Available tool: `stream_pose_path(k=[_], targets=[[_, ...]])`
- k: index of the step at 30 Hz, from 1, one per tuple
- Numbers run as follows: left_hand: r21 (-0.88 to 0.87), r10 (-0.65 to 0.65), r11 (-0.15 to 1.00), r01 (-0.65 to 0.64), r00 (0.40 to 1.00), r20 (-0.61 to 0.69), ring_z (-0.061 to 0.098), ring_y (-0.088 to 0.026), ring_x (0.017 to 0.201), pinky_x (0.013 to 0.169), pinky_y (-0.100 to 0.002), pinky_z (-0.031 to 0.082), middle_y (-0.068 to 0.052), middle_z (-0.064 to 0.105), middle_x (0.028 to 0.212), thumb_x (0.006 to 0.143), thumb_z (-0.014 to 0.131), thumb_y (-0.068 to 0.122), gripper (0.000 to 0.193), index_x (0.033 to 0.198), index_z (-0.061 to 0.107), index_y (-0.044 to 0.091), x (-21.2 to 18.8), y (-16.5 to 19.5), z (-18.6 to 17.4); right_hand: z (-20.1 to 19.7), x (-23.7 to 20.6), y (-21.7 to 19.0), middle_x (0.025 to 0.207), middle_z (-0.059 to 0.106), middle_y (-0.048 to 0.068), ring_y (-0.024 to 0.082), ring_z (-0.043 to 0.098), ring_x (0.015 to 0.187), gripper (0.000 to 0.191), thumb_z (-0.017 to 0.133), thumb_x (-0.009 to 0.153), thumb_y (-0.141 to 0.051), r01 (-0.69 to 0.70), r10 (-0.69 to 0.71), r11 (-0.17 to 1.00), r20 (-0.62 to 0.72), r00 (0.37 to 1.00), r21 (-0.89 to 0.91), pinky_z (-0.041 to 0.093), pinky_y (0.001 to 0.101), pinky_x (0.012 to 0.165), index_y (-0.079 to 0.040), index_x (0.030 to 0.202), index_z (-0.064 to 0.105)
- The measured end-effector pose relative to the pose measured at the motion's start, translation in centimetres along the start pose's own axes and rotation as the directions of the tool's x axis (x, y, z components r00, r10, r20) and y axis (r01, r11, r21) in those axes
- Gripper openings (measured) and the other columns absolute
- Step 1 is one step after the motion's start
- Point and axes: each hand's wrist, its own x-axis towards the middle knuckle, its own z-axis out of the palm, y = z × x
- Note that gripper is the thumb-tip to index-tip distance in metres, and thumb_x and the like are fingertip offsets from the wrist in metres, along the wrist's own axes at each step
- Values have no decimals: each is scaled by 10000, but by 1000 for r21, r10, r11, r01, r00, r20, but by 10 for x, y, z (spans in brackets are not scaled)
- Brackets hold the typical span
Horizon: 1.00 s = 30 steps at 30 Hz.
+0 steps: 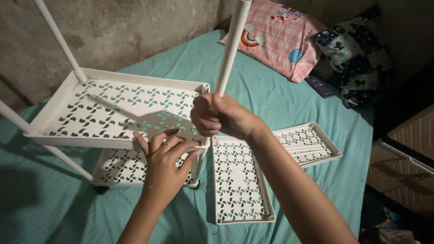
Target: The person assembles a white plastic rolling cart by inserting vertical poles into the corner sockets of stacked trays. They align and press each pole into place, then attach a top tray to complete the structure.
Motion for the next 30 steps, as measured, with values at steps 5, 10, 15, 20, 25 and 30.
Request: stream_pose_path(k=[5,10,15,20,25,30], targets=[[-3,8,1000,-8,1000,0,561,-232,1195,1193,-757,-21,61,698,992,858,755,329,173,983,776,210,-1,0,-3,8,4,11,622,306,-33,122,298,554,501,593,1078,-400,-94,87,995,-159,983,-34,272,307,543,-146,710,367],[13,4,1000,-4,1000,8,571,-238,1214,1182,-764,-28,56,709,1047,849,751,274,142,976,764,212,-4,2,-3,34,8,21,576,298,-63,81,281,477,455,577,1064,-277,-61,-15,990,-535,845,-125,209,303,449,-158,678,369],[25,29,999,-29,1000,0,556,-269,1194,1168,-778,-40,2,696,1105,819,742,203,220,1037,771,220,-7,6,-4,53,10,28,544,344,-49,86,292,433,252,526,1007,-241,41,-173,977,-670,722,-208,203,302,421,-134,779,514],[61,-18,998,16,999,33,582,-257,1159,1169,-769,-32,29,708,1072,797,744,178,270,1055,783,243,-5,11,-6,61,21,38,507,390,-30,73,332,411,487,530,1091,-352,-22,-383,885,-753,535,-465,232,295,383,-105,682,438],[68,-60,996,58,998,33,588,-257,1122,1185,-756,-30,37,714,1039,866,741,248,148,1007,788,247,-1,13,-3,66,32,44,523,406,-54,40,354,436,389,521,1045,-366,-80,-473,847,-815,334,-525,264,280,386,-110,778,639],[78,-67,995,64,997,40,590,-251,1124,1191,-749,-39,30,708,975,875,742,280,108,968,795,268,4,10,-2,58,38,45,528,445,-62,36,385,456,502,552,1059,-381,-97,-500,835,-820,278,-542,295,278,403,-78,659,536]])
